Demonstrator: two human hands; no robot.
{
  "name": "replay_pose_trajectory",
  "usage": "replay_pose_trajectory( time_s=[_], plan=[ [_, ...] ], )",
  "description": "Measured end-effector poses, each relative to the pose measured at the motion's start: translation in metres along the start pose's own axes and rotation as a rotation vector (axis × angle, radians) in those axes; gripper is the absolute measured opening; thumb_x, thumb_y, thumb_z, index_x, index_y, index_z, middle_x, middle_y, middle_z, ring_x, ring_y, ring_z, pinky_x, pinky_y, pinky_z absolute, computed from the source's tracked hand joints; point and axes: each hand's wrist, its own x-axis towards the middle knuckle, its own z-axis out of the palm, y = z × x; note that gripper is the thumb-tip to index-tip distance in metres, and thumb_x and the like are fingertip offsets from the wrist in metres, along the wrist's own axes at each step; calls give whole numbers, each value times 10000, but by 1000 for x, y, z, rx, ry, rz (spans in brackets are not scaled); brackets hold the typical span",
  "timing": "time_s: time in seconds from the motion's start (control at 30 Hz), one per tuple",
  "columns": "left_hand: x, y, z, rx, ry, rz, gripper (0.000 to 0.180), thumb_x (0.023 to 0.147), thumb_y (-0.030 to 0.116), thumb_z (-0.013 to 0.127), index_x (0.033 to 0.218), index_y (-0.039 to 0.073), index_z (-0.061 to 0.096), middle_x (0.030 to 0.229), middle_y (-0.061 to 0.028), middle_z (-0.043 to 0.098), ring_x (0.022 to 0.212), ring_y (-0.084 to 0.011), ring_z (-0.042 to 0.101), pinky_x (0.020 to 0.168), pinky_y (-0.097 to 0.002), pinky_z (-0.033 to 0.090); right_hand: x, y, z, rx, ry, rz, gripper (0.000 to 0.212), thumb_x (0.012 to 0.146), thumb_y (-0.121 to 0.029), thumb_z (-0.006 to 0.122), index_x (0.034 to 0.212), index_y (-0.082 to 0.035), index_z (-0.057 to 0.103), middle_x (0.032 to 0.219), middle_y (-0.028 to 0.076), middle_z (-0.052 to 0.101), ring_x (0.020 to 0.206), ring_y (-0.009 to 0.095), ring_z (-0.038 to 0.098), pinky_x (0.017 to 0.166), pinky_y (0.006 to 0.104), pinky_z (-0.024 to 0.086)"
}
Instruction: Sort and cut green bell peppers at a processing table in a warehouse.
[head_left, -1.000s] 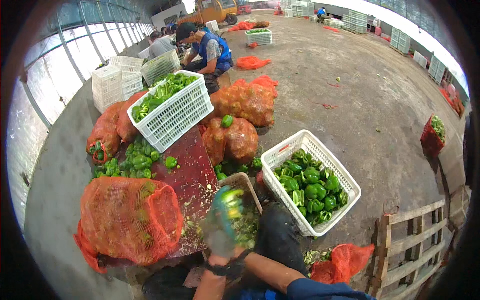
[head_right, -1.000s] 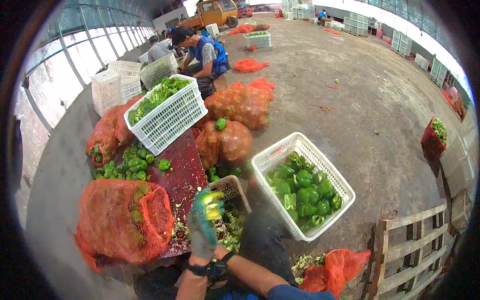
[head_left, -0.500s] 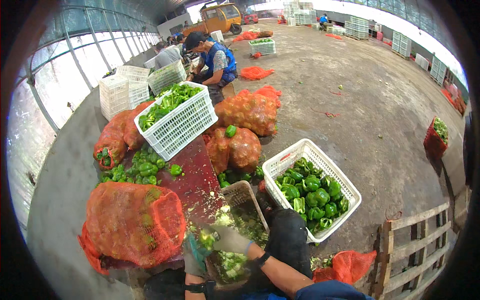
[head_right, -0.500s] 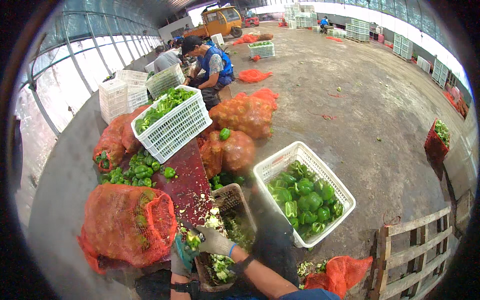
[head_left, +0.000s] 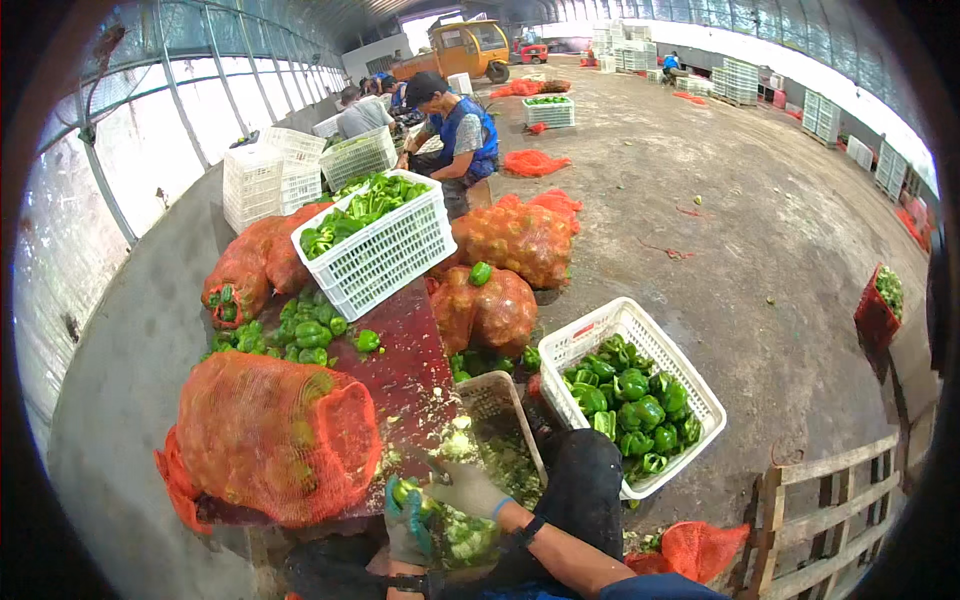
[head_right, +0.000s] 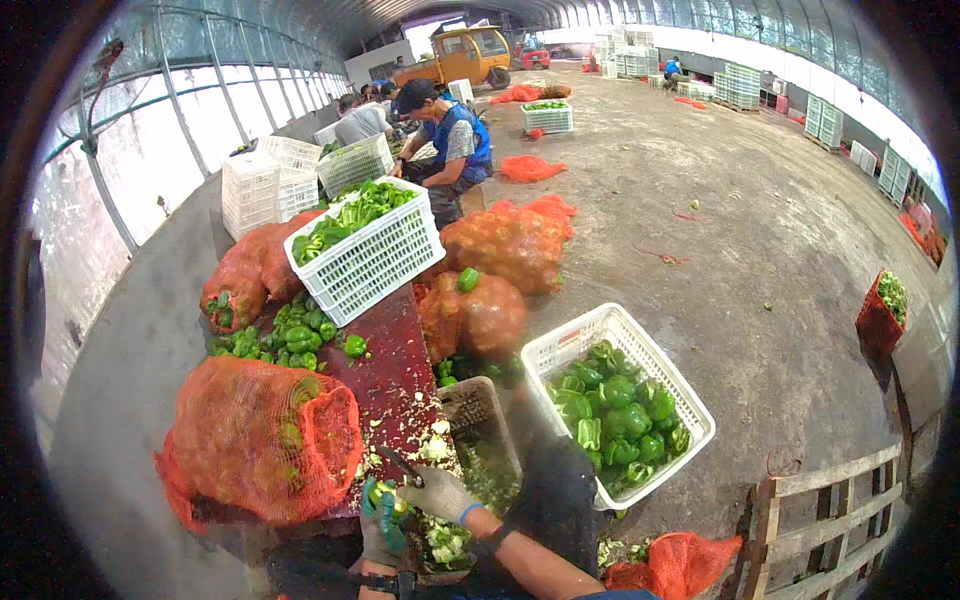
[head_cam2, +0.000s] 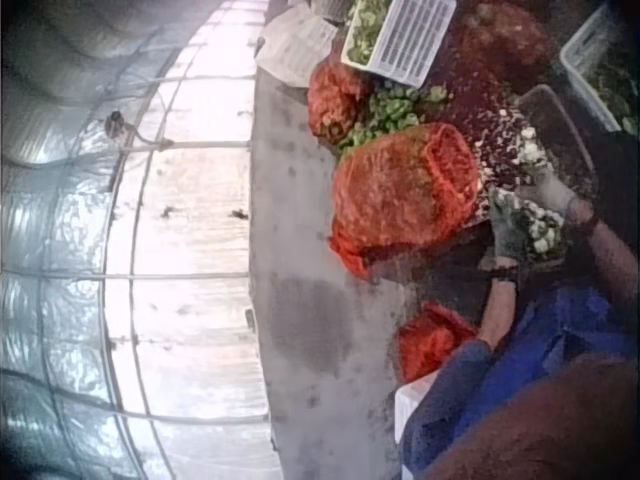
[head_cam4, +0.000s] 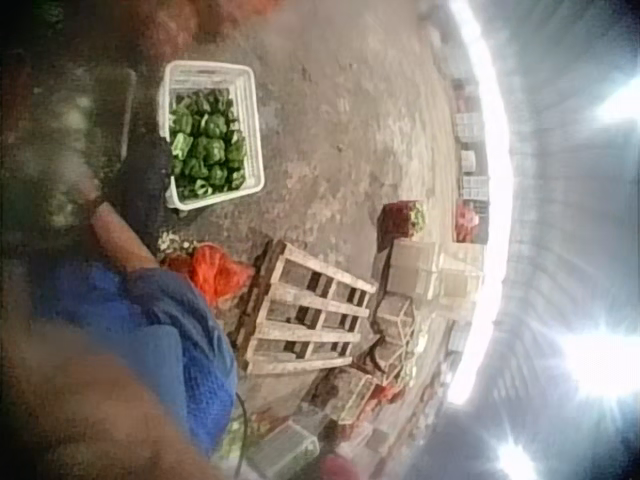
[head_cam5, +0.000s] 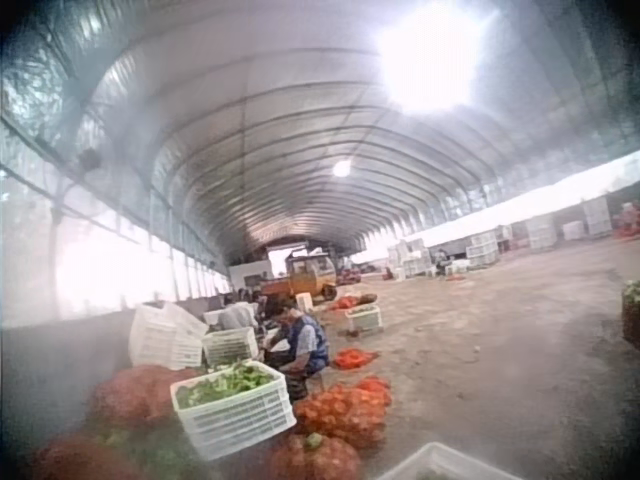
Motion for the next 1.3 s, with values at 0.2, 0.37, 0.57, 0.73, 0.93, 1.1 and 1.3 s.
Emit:
replay_pose_trajectory(
  time_s=[0.2,0.37,0.57,0.73,0.93,1.1,1.3],
  plan=[
    [30,-78,-67,12,-54,124,722,1053,234,698,1636,4,340,1517,-155,537,1352,-248,571,1127,-416,505,-7,-15,20,291,-58,143,502,981,-429,755,1210,15,711,782,142,703,698,217,684,651,422,543],
    [11,-63,-28,-201,-45,-38,516,1161,266,436,1620,34,388,1476,-157,581,1290,-267,629,1056,-429,571,-6,-6,23,227,7,116,448,925,-352,782,1178,12,725,783,121,702,693,183,667,647,403,539],
    [4,-20,12,58,99,91,490,1105,236,594,1540,23,517,1451,-112,605,1273,-246,630,1078,-392,525,-6,-14,21,193,-7,96,589,934,-340,774,1332,67,621,1050,254,751,935,373,745,827,467,572],
    [5,-32,11,355,188,71,442,1119,256,573,1444,-43,592,1440,-177,607,1309,-307,597,1107,-451,483,2,2,46,329,124,-2,437,912,-204,735,1247,55,626,916,292,704,863,439,708,785,521,563],
    [0,-27,19,616,143,260,407,1098,234,552,1399,-33,614,1410,-226,604,1284,-389,585,1104,-483,467,14,25,68,143,192,-15,492,896,-127,678,1327,94,588,1044,346,697,1008,496,677,882,533,555],
    [-1,-28,7,764,76,420,530,1119,383,569,1428,-47,600,1378,-178,633,1256,-292,629,1071,-431,507,4,11,64,87,150,-39,519,957,-188,737,1381,79,597,1030,284,719,940,410,726,849,492,593],
    [2,-8,30,378,100,248,434,1141,261,501,1440,-44,580,1427,-212,622,1327,-346,585,1154,-428,446,7,-2,46,-12,216,68,609,925,-222,781,1440,50,603,1109,274,745,956,411,749,876,477,615]
  ],
)
